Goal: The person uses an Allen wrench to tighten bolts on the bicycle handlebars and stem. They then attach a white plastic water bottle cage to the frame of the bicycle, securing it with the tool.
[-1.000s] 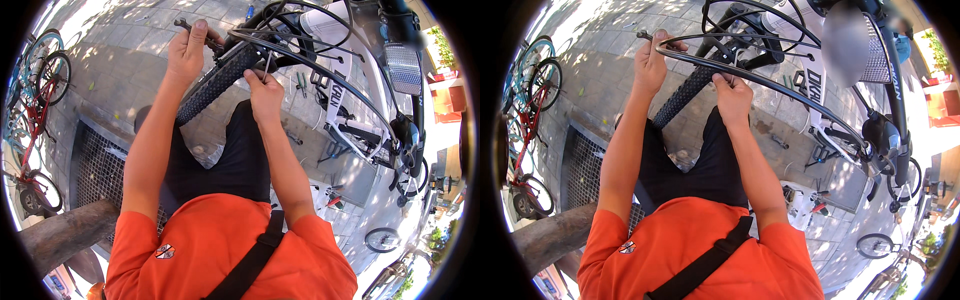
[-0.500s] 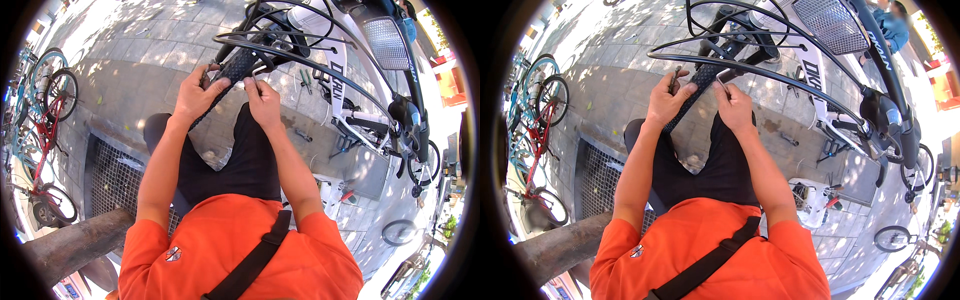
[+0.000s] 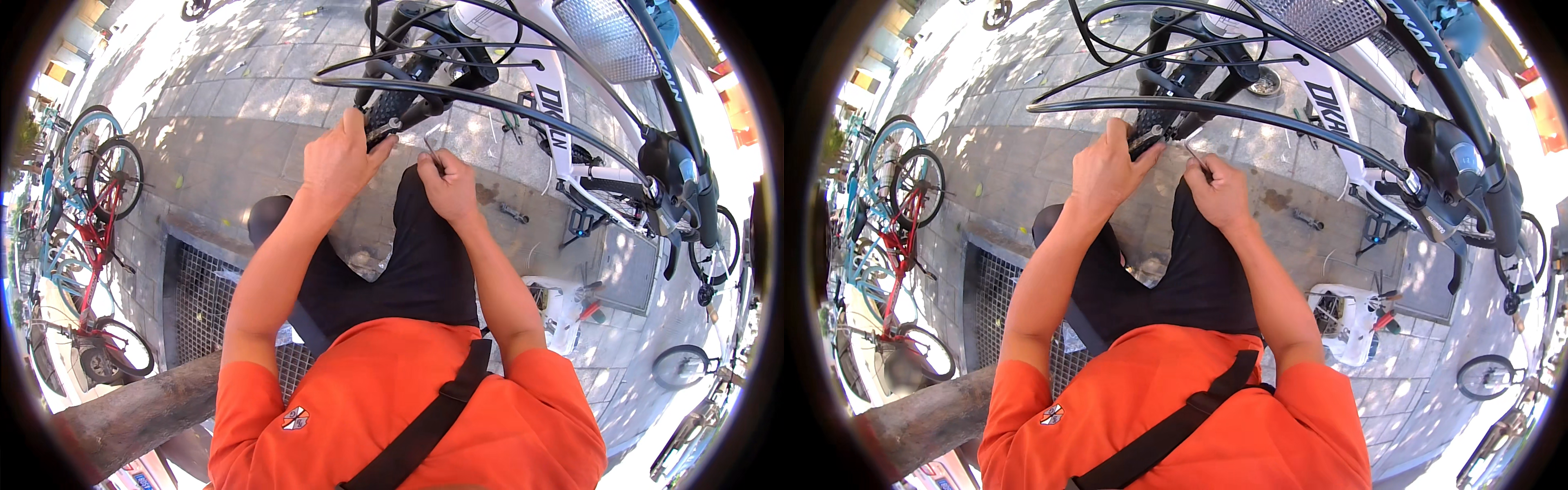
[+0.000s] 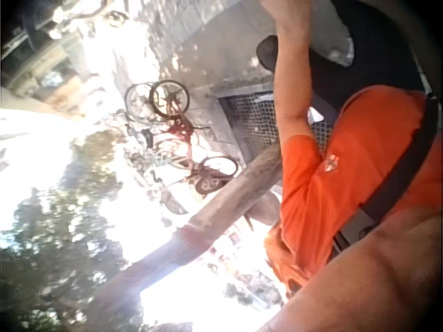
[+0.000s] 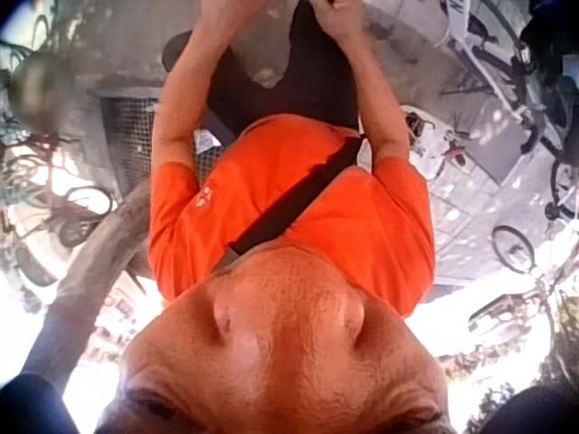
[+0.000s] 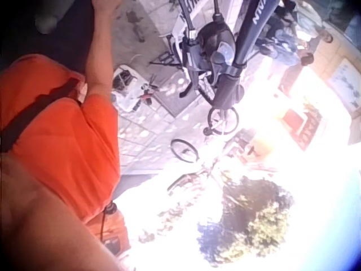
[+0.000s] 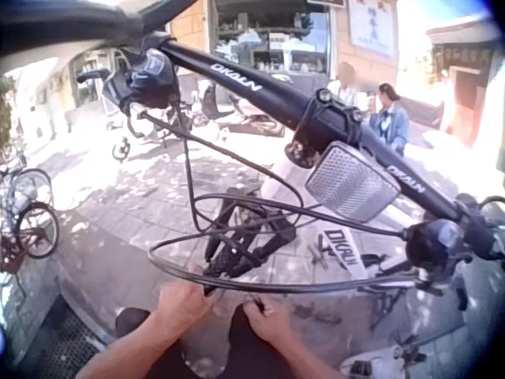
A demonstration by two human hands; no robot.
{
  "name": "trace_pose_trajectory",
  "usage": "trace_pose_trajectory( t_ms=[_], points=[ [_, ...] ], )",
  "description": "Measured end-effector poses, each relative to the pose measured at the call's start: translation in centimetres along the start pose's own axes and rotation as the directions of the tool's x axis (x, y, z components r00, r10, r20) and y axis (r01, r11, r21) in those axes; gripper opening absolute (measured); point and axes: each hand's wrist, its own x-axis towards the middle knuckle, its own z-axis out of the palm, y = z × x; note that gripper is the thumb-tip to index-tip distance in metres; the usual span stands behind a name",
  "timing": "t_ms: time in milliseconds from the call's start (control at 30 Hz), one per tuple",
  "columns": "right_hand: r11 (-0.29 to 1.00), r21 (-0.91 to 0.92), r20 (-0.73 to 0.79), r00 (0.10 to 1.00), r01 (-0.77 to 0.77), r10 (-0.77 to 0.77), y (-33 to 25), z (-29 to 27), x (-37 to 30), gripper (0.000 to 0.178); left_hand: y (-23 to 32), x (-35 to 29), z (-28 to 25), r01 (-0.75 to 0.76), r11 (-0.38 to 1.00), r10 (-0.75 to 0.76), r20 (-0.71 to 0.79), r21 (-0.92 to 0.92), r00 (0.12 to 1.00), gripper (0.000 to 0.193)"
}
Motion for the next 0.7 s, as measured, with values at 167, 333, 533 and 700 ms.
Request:
trace_pose_trajectory(
  t_ms=[167, 333, 533, 700],
  points=[
    [1.0, -0.004, -0.03, 0.999, 0.018, -0.018, -0.5, -0.6, -0.2, 0.034, -1.4, 2.5, -1.7, -0.263, 0.956, 0.221, 0.264, 0.134, 0.939, 0.037],
    [0.966, -0.257, 0.055, 0.998, 0.022, -0.008, -0.9, -3.5, -0.2, 0.031, -0.2, 1.7, -2.5, -0.196, 0.98, 0.187, 0.195, 0.031, 0.963, 0.029],
    [0.935, 0.282, 0.382, 0.919, -0.214, 0.096, -5.2, -3.1, -3.1, 0.04, 1.7, -6.4, 3.6, 0.493, 0.458, -0.191, 0.46, -0.74, 0.867, 0.02],
    [0.83, 0.522, 0.126, 0.98, -0.197, 0.153, -3.2, -3.2, -4.4, 0.027, 7.9, -6.4, 4.5, 0.154, 0.833, 0.024, 0.311, -0.532, 0.95, 0.019]
  ],
)
